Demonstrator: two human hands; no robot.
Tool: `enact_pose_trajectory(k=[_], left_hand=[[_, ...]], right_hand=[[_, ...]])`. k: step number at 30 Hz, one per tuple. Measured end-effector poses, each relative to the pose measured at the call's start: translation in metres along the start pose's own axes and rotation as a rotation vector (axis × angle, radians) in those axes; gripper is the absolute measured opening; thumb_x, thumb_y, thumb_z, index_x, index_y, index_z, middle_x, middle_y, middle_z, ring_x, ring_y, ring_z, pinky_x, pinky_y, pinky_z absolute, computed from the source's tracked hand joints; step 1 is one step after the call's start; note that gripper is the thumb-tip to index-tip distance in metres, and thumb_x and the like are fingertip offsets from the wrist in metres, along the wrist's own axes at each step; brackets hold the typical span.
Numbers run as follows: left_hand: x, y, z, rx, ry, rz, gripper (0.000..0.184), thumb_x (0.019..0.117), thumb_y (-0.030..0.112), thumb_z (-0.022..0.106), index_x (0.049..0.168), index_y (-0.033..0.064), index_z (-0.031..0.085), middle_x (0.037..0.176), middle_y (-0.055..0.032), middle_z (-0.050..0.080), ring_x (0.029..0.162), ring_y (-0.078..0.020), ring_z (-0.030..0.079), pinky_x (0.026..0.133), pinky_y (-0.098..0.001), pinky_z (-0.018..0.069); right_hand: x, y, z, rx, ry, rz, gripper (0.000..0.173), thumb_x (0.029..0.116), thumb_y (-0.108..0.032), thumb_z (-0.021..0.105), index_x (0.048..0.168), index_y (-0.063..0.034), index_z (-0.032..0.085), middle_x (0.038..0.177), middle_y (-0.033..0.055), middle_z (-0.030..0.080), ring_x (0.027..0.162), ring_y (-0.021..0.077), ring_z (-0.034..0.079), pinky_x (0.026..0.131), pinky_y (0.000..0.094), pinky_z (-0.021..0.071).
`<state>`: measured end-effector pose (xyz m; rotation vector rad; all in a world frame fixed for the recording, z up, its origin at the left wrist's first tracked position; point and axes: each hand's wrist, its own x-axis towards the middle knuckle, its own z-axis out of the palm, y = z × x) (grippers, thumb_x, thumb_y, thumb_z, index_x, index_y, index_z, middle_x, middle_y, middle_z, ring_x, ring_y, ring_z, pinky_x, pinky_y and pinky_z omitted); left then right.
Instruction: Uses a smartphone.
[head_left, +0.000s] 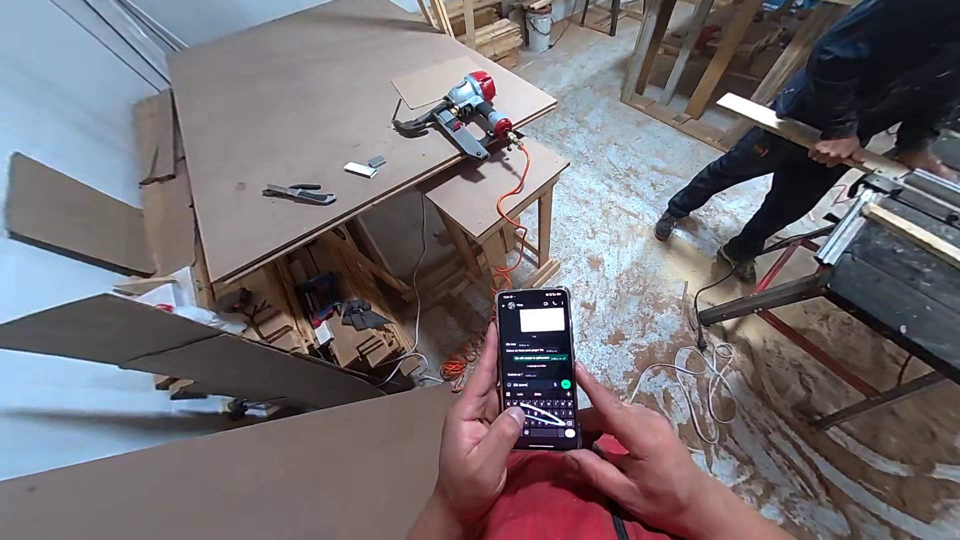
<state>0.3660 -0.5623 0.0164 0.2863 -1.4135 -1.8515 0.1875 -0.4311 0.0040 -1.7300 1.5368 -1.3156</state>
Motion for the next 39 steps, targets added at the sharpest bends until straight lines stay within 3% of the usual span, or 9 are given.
enact_pose_trajectory(k=[5,8,11,16,20,22,28,33,39], left_hand=[[-0.001,0.002,0.007,0.067,0.038,-0.029,0.087,0.0915,-0.004,0.056,0.166,0.0072,0.011,0.149,-0.0234,0.051,0.123,-0.0333,0.065,0.100,-0.0466,0.0592],[-0.002,0.000,0.014,0.206,0.110,-0.058,0.097,0.0900,0.006,0.070,0.166,0.0072,0.009,0.143,-0.0209,0.057,0.115,-0.0310,0.070,0.093,-0.0440,0.0639],[-0.002,-0.002,0.015,0.283,0.126,-0.055,0.103,0.0881,0.014,0.075,0.166,0.0066,0.007,0.143,-0.0201,0.057,0.114,-0.0301,0.070,0.091,-0.0434,0.0651],[0.000,-0.005,0.019,0.273,0.203,-0.034,0.089,0.0928,0.005,0.068,0.165,0.0053,0.016,0.139,-0.0199,0.061,0.112,-0.0301,0.071,0.091,-0.0426,0.0646],[-0.001,-0.005,0.014,0.367,0.138,-0.084,0.109,0.0822,0.004,0.076,0.167,0.0117,0.007,0.147,-0.0168,0.054,0.117,-0.0267,0.069,0.093,-0.0421,0.0645],[-0.001,-0.003,0.010,0.346,0.088,-0.089,0.111,0.0817,0.004,0.076,0.167,0.0129,0.004,0.151,-0.0169,0.050,0.120,-0.0268,0.067,0.095,-0.0421,0.0636],[0.003,-0.001,0.000,0.070,0.012,-0.040,0.090,0.0892,-0.003,0.053,0.166,0.0101,0.009,0.150,-0.0241,0.050,0.124,-0.0348,0.064,0.100,-0.0488,0.0586],[0.005,-0.004,0.005,0.053,0.101,0.000,0.080,0.0942,-0.003,0.053,0.165,0.0061,0.017,0.148,-0.0252,0.051,0.121,-0.0350,0.065,0.099,-0.0479,0.0594],[0.006,-0.004,0.006,0.063,0.117,0.007,0.080,0.0900,-0.010,0.048,0.164,0.0070,0.023,0.148,-0.0232,0.052,0.123,-0.0339,0.064,0.101,-0.0476,0.0582]], right_hand=[[0.000,0.001,0.001,-0.035,0.008,-0.010,0.072,0.0992,-0.031,0.069,0.160,-0.0089,0.036,0.106,0.0002,0.078,0.093,0.0089,0.074,0.087,0.0341,0.0631],[0.000,0.001,0.002,-0.037,0.008,-0.016,0.072,0.0996,-0.031,0.068,0.160,-0.0097,0.036,0.106,0.0004,0.078,0.092,0.0095,0.074,0.087,0.0349,0.0632],[0.002,0.001,0.002,-0.034,0.004,-0.012,0.072,0.0994,-0.030,0.069,0.160,-0.0092,0.035,0.105,0.0003,0.078,0.091,0.0091,0.074,0.087,0.0346,0.0634],[0.002,0.003,0.003,-0.032,0.000,-0.013,0.071,0.0995,-0.031,0.068,0.159,-0.0091,0.036,0.105,0.0008,0.078,0.092,0.0096,0.074,0.086,0.0351,0.0636],[0.002,0.004,0.003,-0.001,0.016,-0.002,0.072,0.0992,-0.028,0.069,0.160,-0.0084,0.035,0.106,0.0012,0.078,0.092,0.0087,0.075,0.087,0.0328,0.0642],[0.002,0.005,0.003,0.012,0.023,0.008,0.073,0.0985,-0.027,0.070,0.160,-0.0089,0.035,0.106,0.0012,0.078,0.092,0.0087,0.075,0.087,0.0325,0.0641],[0.006,0.005,0.002,0.032,0.001,0.013,0.075,0.0984,-0.027,0.071,0.161,-0.0087,0.034,0.107,0.0011,0.078,0.093,0.0091,0.075,0.087,0.0330,0.0644],[0.007,0.006,0.001,0.030,-0.010,-0.003,0.074,0.0987,-0.028,0.071,0.160,-0.0074,0.034,0.107,0.0011,0.078,0.093,0.0092,0.075,0.088,0.0329,0.0645],[0.007,0.004,-0.003,0.004,-0.022,0.022,0.074,0.0988,-0.029,0.070,0.160,-0.0099,0.034,0.106,0.0008,0.078,0.093,0.0089,0.075,0.087,0.0336,0.0640]])
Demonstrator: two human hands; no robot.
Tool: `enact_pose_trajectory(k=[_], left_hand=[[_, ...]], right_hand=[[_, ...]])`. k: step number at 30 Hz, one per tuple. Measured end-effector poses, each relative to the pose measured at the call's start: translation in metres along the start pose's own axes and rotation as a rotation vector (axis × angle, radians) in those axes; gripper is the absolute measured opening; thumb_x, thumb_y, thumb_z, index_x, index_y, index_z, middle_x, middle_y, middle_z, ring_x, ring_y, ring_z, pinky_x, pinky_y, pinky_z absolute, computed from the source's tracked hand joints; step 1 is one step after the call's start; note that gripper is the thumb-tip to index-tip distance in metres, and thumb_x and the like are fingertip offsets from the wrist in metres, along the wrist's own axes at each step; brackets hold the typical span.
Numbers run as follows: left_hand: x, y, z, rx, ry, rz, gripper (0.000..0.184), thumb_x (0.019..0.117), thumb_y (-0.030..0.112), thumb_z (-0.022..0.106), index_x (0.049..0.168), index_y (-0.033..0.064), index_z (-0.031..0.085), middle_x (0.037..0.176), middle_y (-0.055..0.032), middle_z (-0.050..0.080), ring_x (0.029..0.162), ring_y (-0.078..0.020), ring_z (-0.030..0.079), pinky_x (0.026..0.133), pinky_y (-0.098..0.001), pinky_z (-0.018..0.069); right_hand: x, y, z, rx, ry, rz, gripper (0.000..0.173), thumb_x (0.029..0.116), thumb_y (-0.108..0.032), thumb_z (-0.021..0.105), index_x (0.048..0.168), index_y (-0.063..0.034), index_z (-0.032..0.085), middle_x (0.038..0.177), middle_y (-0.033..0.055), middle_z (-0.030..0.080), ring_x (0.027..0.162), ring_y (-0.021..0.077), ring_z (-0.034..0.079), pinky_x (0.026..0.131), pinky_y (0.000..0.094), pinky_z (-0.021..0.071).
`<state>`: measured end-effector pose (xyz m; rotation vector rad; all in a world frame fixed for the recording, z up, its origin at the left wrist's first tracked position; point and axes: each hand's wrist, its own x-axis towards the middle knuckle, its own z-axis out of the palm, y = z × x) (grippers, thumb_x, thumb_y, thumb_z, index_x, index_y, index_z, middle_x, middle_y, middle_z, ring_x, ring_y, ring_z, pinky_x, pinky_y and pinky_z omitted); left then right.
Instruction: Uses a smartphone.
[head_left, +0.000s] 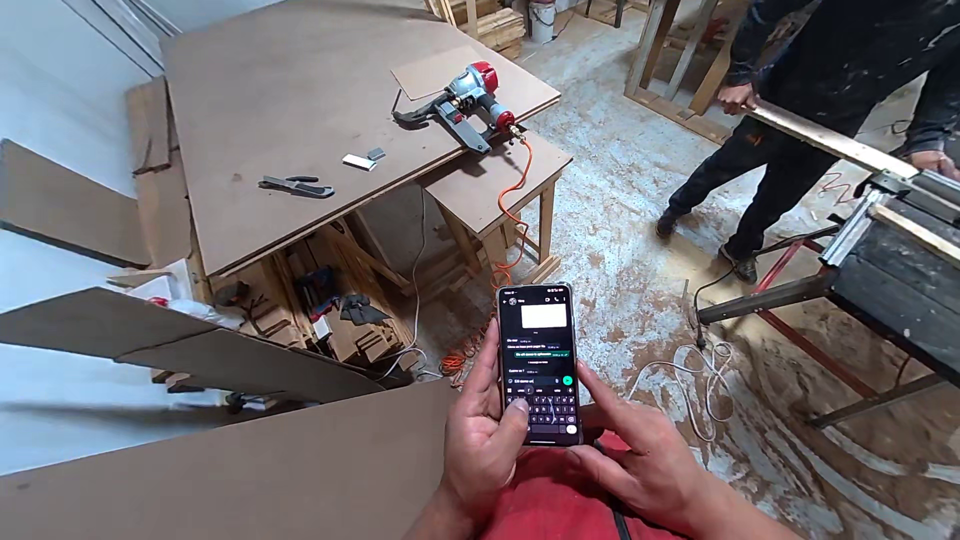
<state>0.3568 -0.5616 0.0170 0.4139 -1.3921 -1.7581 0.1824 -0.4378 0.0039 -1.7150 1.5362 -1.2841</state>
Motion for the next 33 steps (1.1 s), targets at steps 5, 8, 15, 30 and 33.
enact_pose_trajectory(k=[5,8,15,30,33], left_hand=[[0.000,0.001,0.001,0.026,-0.015,0.012,0.081,0.0886,-0.010,0.046,0.164,0.0064,0.022,0.147,-0.0230,0.054,0.122,-0.0325,0.065,0.100,-0.0469,0.0585],[-0.003,0.002,0.012,0.119,0.038,-0.005,0.085,0.0905,-0.008,0.054,0.165,0.0070,0.017,0.143,-0.0210,0.058,0.116,-0.0313,0.069,0.095,-0.0441,0.0624],[-0.004,-0.004,0.028,0.304,0.146,-0.006,0.098,0.0855,0.006,0.075,0.165,0.0085,0.017,0.137,-0.0166,0.063,0.110,-0.0276,0.072,0.089,-0.0413,0.0659],[-0.009,0.000,0.015,0.009,-0.006,-0.042,0.088,0.0853,-0.009,0.048,0.165,0.0092,0.015,0.147,-0.0236,0.052,0.122,-0.0353,0.065,0.097,-0.0502,0.0600],[-0.008,-0.001,0.008,-0.054,-0.021,-0.054,0.089,0.0819,-0.010,0.044,0.165,0.0089,0.018,0.151,-0.0250,0.048,0.128,-0.0376,0.060,0.103,-0.0529,0.0555]], right_hand=[[-0.001,-0.001,-0.003,-0.007,-0.007,-0.005,0.074,0.0990,-0.030,0.070,0.161,-0.0114,0.034,0.105,0.0006,0.078,0.092,0.0089,0.074,0.087,0.0336,0.0640],[-0.002,-0.001,-0.004,-0.009,0.000,-0.017,0.073,0.0989,-0.029,0.070,0.160,-0.0109,0.035,0.106,0.0007,0.078,0.093,0.0093,0.075,0.088,0.0342,0.0640],[-0.006,-0.002,-0.006,-0.028,0.004,-0.018,0.072,0.0993,-0.029,0.069,0.160,-0.0100,0.036,0.106,0.0010,0.078,0.092,0.0087,0.074,0.087,0.0335,0.0638],[-0.012,-0.002,-0.003,0.022,0.012,0.029,0.074,0.0987,-0.030,0.070,0.161,-0.0114,0.035,0.108,0.0009,0.078,0.095,0.0097,0.075,0.088,0.0344,0.0645],[-0.013,-0.001,-0.001,0.020,0.013,0.024,0.074,0.0985,-0.029,0.070,0.161,-0.0114,0.035,0.108,0.0007,0.078,0.095,0.0099,0.075,0.088,0.0345,0.0647]])
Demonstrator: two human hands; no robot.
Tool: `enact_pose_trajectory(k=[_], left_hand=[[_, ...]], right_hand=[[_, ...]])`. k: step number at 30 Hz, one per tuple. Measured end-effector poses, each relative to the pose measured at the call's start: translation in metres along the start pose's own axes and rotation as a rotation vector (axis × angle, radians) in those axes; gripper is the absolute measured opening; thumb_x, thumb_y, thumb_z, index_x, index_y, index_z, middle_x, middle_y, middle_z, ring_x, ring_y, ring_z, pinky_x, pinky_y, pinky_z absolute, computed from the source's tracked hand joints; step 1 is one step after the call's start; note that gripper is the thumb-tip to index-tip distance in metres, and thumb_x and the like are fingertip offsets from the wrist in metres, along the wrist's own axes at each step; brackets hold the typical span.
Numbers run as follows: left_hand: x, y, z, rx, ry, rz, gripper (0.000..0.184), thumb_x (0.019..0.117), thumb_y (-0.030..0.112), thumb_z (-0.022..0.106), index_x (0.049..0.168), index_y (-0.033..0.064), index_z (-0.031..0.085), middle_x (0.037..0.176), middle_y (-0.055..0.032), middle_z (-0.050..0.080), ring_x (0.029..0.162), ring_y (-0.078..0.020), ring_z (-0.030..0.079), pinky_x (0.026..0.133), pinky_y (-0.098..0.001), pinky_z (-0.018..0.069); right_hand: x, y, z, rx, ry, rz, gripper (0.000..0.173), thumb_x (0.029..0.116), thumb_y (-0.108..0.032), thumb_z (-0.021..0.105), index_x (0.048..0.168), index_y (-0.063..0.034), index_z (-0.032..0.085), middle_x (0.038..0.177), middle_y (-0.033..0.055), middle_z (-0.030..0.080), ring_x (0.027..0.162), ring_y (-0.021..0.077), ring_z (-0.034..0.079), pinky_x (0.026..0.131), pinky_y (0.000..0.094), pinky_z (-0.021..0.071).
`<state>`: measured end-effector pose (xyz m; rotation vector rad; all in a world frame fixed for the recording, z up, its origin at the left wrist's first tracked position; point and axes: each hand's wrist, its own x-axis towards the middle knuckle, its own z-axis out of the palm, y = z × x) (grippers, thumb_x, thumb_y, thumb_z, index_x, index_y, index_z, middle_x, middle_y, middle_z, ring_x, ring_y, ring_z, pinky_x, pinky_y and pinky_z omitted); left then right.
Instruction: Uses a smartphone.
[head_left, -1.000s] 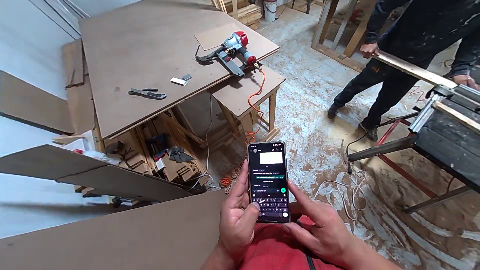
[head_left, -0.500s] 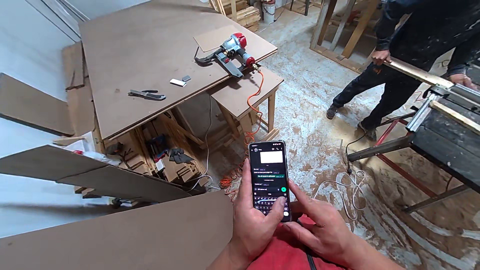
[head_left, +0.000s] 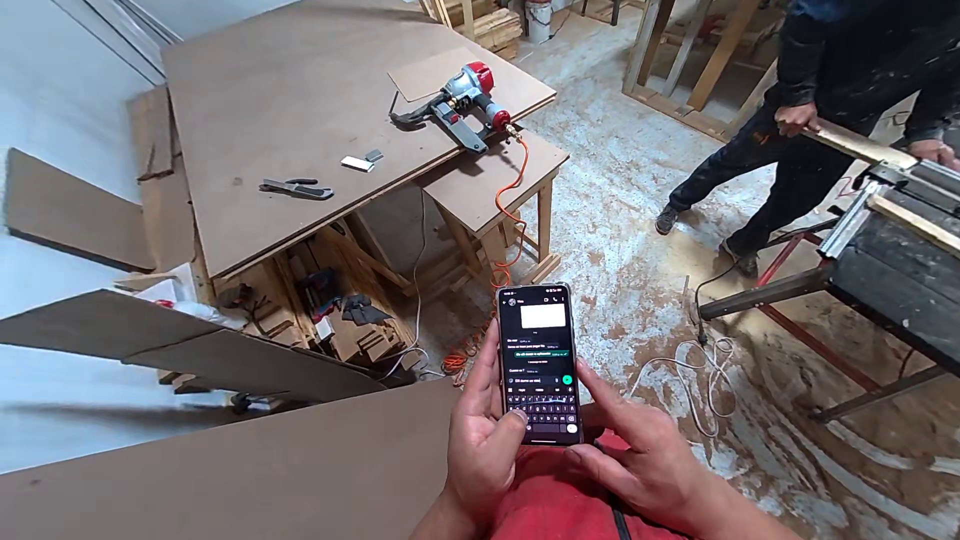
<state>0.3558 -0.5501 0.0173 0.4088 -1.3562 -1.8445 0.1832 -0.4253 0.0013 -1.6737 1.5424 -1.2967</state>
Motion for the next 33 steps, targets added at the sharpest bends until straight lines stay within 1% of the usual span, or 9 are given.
enact_pose_trajectory(k=[4,8,14,23,26,28,31,32,33], left_hand=[[-0.001,-0.004,-0.009,-0.086,0.005,-0.021,0.086,0.0819,-0.008,0.045,0.164,0.0081,0.024,0.151,-0.0266,0.047,0.130,-0.0385,0.057,0.105,-0.0549,0.0528],[-0.002,-0.003,-0.009,-0.083,0.019,-0.022,0.086,0.0817,-0.008,0.045,0.163,0.0082,0.024,0.150,-0.0259,0.047,0.129,-0.0380,0.058,0.104,-0.0547,0.0536],[-0.002,-0.003,-0.017,-0.185,-0.043,-0.019,0.083,0.0842,-0.008,0.043,0.163,0.0058,0.023,0.151,-0.0280,0.046,0.130,-0.0385,0.057,0.106,-0.0555,0.0513],[-0.004,-0.003,-0.017,-0.170,-0.044,-0.013,0.084,0.0837,-0.008,0.042,0.164,0.0070,0.024,0.151,-0.0276,0.046,0.131,-0.0386,0.056,0.107,-0.0556,0.0508],[-0.004,-0.002,-0.014,-0.097,-0.005,-0.020,0.084,0.0831,-0.010,0.042,0.163,0.0074,0.025,0.150,-0.0266,0.048,0.129,-0.0387,0.058,0.104,-0.0553,0.0534],[-0.005,0.001,-0.008,0.024,-0.016,-0.030,0.090,0.0837,-0.011,0.050,0.165,0.0107,0.017,0.150,-0.0228,0.050,0.126,-0.0360,0.062,0.101,-0.0516,0.0575],[-0.008,0.003,0.002,0.207,-0.001,-0.071,0.108,0.0844,-0.004,0.071,0.167,0.0156,0.004,0.145,-0.0174,0.056,0.114,-0.0307,0.070,0.092,-0.0451,0.0646],[-0.008,0.003,0.002,0.212,-0.006,-0.076,0.109,0.0844,-0.004,0.072,0.167,0.0157,0.002,0.145,-0.0175,0.056,0.114,-0.0309,0.070,0.092,-0.0452,0.0648],[-0.008,0.004,0.001,0.192,-0.014,-0.071,0.106,0.0847,-0.006,0.068,0.167,0.0147,0.004,0.144,-0.0184,0.056,0.115,-0.0317,0.070,0.092,-0.0462,0.0645]], right_hand=[[0.001,-0.001,0.003,-0.003,-0.008,0.002,0.074,0.0987,-0.030,0.070,0.161,-0.0108,0.034,0.107,0.0002,0.078,0.093,0.0093,0.075,0.087,0.0347,0.0645],[0.001,-0.001,0.004,0.005,-0.008,-0.005,0.074,0.0987,-0.031,0.070,0.160,-0.0098,0.035,0.106,0.0006,0.078,0.093,0.0095,0.075,0.088,0.0346,0.0640],[0.001,-0.002,0.006,0.017,-0.002,-0.012,0.074,0.0983,-0.030,0.071,0.160,-0.0111,0.035,0.105,0.0009,0.078,0.092,0.0092,0.075,0.086,0.0336,0.0647],[-0.001,-0.004,0.006,0.010,-0.009,-0.005,0.074,0.0987,-0.030,0.070,0.161,-0.0107,0.034,0.107,0.0004,0.078,0.093,0.0092,0.075,0.086,0.0333,0.0645],[-0.001,-0.006,0.006,-0.015,-0.007,-0.011,0.073,0.0988,-0.031,0.070,0.160,-0.0104,0.035,0.106,0.0002,0.078,0.092,0.0086,0.074,0.086,0.0331,0.0642],[-0.001,-0.006,0.006,-0.024,-0.001,-0.013,0.073,0.0991,-0.030,0.070,0.160,-0.0106,0.036,0.106,0.0006,0.078,0.092,0.0086,0.075,0.086,0.0331,0.0642],[-0.002,-0.008,0.005,-0.033,0.003,-0.014,0.072,0.0992,-0.030,0.070,0.160,-0.0119,0.036,0.105,0.0006,0.078,0.092,0.0088,0.075,0.086,0.0336,0.0643],[-0.002,-0.008,0.005,-0.036,0.002,-0.013,0.072,0.0991,-0.030,0.070,0.160,-0.0121,0.036,0.105,0.0005,0.078,0.092,0.0088,0.074,0.086,0.0335,0.0642],[-0.002,-0.007,0.004,-0.035,-0.002,-0.014,0.072,0.0989,-0.029,0.070,0.160,-0.0118,0.036,0.104,0.0006,0.078,0.092,0.0088,0.074,0.086,0.0334,0.0642]])
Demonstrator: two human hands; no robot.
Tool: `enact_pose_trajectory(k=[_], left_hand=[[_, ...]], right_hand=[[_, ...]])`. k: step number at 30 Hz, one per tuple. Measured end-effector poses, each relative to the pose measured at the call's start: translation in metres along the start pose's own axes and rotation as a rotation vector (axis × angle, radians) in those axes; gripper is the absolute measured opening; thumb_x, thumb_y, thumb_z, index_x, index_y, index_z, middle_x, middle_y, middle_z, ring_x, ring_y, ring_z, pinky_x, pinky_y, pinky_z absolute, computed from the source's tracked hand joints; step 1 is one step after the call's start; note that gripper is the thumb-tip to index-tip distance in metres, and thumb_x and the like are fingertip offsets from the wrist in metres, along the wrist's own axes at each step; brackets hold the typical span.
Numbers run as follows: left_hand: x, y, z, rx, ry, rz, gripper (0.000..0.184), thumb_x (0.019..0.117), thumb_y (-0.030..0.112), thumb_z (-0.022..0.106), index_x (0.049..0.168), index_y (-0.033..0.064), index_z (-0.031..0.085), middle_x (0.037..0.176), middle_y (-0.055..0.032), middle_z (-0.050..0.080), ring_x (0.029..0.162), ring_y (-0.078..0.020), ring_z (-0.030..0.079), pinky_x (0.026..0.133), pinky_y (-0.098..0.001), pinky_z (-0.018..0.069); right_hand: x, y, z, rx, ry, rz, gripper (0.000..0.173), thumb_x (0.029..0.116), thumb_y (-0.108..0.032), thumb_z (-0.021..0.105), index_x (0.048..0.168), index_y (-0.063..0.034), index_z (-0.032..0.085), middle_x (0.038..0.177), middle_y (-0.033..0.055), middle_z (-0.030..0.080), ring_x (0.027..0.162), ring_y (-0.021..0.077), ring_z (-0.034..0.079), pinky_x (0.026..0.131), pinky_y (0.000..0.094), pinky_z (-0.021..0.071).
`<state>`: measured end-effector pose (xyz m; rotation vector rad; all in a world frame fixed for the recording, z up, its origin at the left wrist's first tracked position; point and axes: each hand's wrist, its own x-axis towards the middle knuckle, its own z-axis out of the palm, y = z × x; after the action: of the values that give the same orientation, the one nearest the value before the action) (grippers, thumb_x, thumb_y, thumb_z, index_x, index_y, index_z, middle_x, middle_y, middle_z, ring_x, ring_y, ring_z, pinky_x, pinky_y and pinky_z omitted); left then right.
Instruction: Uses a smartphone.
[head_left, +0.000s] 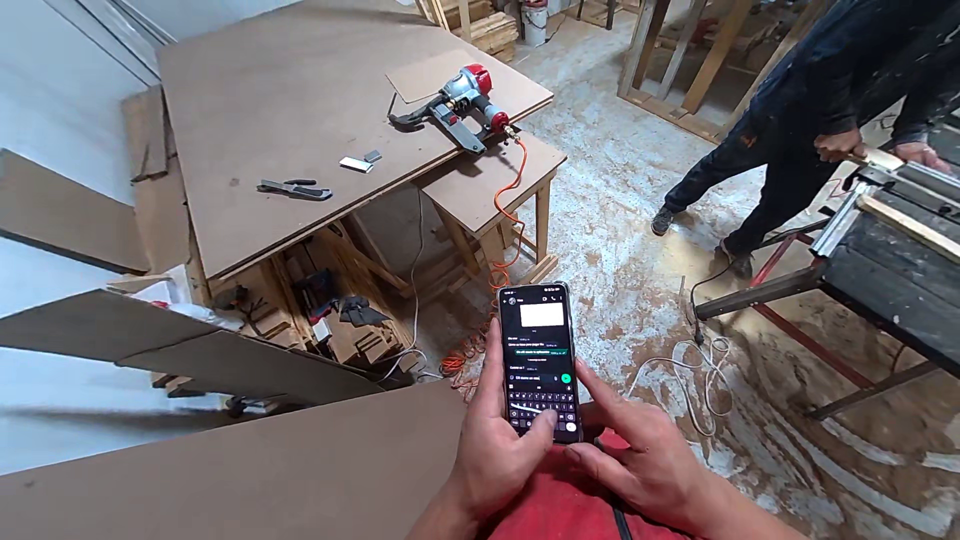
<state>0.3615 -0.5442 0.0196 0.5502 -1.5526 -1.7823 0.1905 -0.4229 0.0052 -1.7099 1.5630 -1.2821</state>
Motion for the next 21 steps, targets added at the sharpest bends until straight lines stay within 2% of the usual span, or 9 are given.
enact_pose_trajectory(k=[2,4,6,9,11,12,15,17,21], left_hand=[[0.002,-0.001,-0.006,-0.107,-0.047,0.044,0.094,0.0858,-0.012,0.051,0.167,0.0113,0.008,0.149,-0.0227,0.051,0.123,-0.0358,0.064,0.098,-0.0509,0.0598],[0.004,-0.001,-0.009,-0.173,-0.069,0.077,0.087,0.0871,-0.012,0.042,0.166,0.0100,0.013,0.153,-0.0242,0.046,0.129,-0.0374,0.060,0.104,-0.0529,0.0553],[0.003,0.000,-0.006,-0.126,-0.031,0.087,0.087,0.0888,-0.012,0.046,0.166,0.0095,0.013,0.150,-0.0229,0.050,0.125,-0.0354,0.063,0.101,-0.0500,0.0582],[0.002,0.001,0.007,0.060,0.110,0.064,0.097,0.0880,0.000,0.072,0.165,0.0092,0.014,0.138,-0.0186,0.062,0.111,-0.0308,0.071,0.090,-0.0443,0.0653],[0.002,0.001,0.011,0.117,0.156,0.063,0.104,0.0856,0.010,0.081,0.165,0.0106,0.015,0.135,-0.0167,0.063,0.108,-0.0291,0.072,0.089,-0.0428,0.0664],[0.003,0.002,0.010,0.094,0.139,0.074,0.103,0.0868,0.011,0.080,0.165,0.0103,0.014,0.136,-0.0175,0.063,0.109,-0.0294,0.072,0.089,-0.0432,0.0661],[0.005,0.005,-0.002,-0.100,-0.008,0.098,0.090,0.0938,0.004,0.063,0.166,0.0098,0.010,0.147,-0.0219,0.053,0.120,-0.0336,0.066,0.097,-0.0479,0.0612],[0.006,0.005,-0.009,-0.150,-0.064,0.114,0.087,0.0917,-0.002,0.053,0.166,0.0104,0.010,0.151,-0.0235,0.048,0.125,-0.0353,0.063,0.100,-0.0501,0.0584],[0.006,0.003,-0.010,-0.147,-0.043,0.124,0.087,0.0890,-0.005,0.051,0.166,0.0098,0.013,0.151,-0.0236,0.049,0.125,-0.0353,0.063,0.100,-0.0507,0.0584]], right_hand=[[0.000,0.001,-0.001,0.014,-0.010,0.004,0.074,0.0989,-0.029,0.070,0.161,-0.0109,0.034,0.106,0.0009,0.078,0.093,0.0091,0.075,0.087,0.0335,0.0644],[0.001,0.000,-0.002,0.027,-0.014,0.009,0.074,0.0988,-0.029,0.070,0.161,-0.0118,0.034,0.107,0.0006,0.078,0.093,0.0094,0.075,0.087,0.0339,0.0645],[0.001,0.000,-0.002,0.016,-0.014,-0.002,0.073,0.0991,-0.029,0.070,0.161,-0.0118,0.034,0.107,0.0004,0.078,0.094,0.0093,0.075,0.087,0.0339,0.0642],[0.003,-0.001,-0.002,-0.072,0.000,-0.058,0.068,0.1004,-0.031,0.067,0.158,-0.0092,0.038,0.106,0.0003,0.078,0.093,0.0088,0.074,0.088,0.0342,0.0629],[0.004,-0.002,-0.002,-0.115,0.010,-0.095,0.066,0.1008,-0.032,0.067,0.157,-0.0081,0.041,0.105,0.0007,0.078,0.093,0.0087,0.074,0.088,0.0337,0.0623],[0.005,-0.002,-0.003,-0.117,0.012,-0.103,0.066,0.1008,-0.032,0.067,0.157,-0.0083,0.041,0.105,0.0008,0.078,0.093,0.0088,0.074,0.088,0.0333,0.0623],[0.006,0.000,-0.003,-0.072,0.007,-0.080,0.069,0.1006,-0.031,0.067,0.159,-0.0094,0.038,0.107,0.0008,0.078,0.094,0.0090,0.074,0.089,0.0338,0.0631],[0.007,0.000,-0.003,-0.039,0.004,-0.055,0.071,0.1003,-0.030,0.068,0.160,-0.0104,0.035,0.107,0.0000,0.078,0.094,0.0088,0.074,0.089,0.0342,0.0636],[0.009,0.002,-0.002,-0.028,0.002,-0.060,0.071,0.1000,-0.029,0.068,0.160,-0.0103,0.035,0.107,0.0005,0.078,0.094,0.0093,0.075,0.088,0.0337,0.0642]])
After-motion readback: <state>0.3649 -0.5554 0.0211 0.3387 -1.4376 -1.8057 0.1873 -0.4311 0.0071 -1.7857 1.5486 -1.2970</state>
